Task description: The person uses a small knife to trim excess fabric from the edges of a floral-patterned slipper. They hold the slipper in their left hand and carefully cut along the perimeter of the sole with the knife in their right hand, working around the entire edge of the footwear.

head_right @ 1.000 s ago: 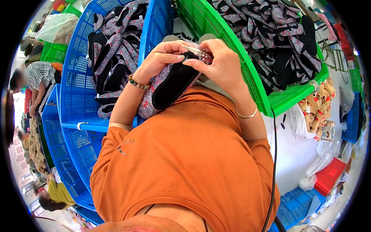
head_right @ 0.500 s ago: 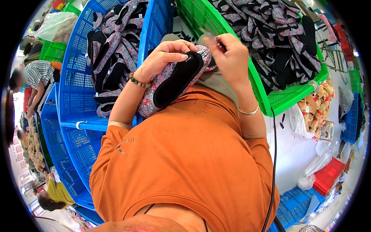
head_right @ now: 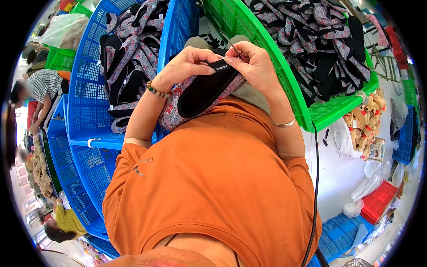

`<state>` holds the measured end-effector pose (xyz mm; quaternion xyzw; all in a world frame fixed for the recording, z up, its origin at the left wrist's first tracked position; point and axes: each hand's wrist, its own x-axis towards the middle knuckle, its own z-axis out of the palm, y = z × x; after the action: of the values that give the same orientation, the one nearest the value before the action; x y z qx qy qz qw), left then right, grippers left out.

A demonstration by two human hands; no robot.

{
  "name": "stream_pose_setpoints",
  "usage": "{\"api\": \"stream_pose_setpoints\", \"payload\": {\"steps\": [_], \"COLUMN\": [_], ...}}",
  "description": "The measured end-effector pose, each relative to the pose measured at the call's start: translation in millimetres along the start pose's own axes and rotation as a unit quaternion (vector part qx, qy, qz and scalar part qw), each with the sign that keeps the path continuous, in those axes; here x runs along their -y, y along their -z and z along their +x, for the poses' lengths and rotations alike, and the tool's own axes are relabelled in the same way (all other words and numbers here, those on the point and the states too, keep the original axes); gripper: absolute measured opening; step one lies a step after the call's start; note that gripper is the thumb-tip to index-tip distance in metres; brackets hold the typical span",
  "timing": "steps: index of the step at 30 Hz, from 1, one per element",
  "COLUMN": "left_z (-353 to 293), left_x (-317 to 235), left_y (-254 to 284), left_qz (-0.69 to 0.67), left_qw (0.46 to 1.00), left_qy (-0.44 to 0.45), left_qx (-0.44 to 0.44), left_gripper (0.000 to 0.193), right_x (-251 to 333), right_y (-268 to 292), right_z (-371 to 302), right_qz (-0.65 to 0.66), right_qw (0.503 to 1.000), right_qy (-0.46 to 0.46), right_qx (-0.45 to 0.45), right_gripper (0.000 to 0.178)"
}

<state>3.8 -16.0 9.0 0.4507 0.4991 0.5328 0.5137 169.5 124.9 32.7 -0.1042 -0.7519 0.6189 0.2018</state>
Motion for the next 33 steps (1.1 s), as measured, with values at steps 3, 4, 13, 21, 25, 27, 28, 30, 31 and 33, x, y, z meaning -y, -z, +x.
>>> {"api": "stream_pose_setpoints", "payload": {"steps": [3,4,13,21,25,27,28,30,31,33], "left_z": [7,7,9,8,8,11,11,12,12,12], "left_x": [13,16,15,18,22,24,26,28,28,26], "left_y": [13,15,10,16,19,22,23,23,23,22], "left_qz": [-0.178,-0.203,-0.135,-0.139,-0.150,-0.181,-0.196,-0.224,-0.227,-0.235], "left_qw": [0.982,0.977,0.989,0.988,0.986,0.979,0.976,0.970,0.969,0.967], "left_qy": [0.009,0.025,0.013,0.020,0.025,0.028,0.031,0.038,0.039,0.040], "left_qx": [0.056,0.065,0.053,0.069,0.073,0.091,0.090,0.088,0.087,0.085], "left_gripper": [0.022,0.022,0.022,0.022,0.027,0.030,0.031,0.034,0.035,0.037], "right_x": [2,2,14,29,31,28,27,27,28,31], "right_y": [-3,-4,-5,-5,-1,3,4,2,2,2], "right_z": [-3,-4,-16,-25,-23,-21,-21,-20,-19,-19], "right_qz": [-0.010,-0.021,-0.286,-0.490,-0.565,-0.561,-0.559,-0.555,-0.553,-0.564], "right_qw": [1.000,1.000,0.947,0.845,0.790,0.792,0.792,0.797,0.799,0.796], "right_qy": [0.000,0.002,0.108,0.193,0.231,0.238,0.242,0.238,0.236,0.221], "right_qx": [0.006,0.006,-0.097,-0.095,-0.061,-0.037,-0.025,-0.017,-0.013,-0.015], "right_gripper": [0.009,0.009,0.033,0.039,0.036,0.035,0.035,0.035,0.034,0.034]}}
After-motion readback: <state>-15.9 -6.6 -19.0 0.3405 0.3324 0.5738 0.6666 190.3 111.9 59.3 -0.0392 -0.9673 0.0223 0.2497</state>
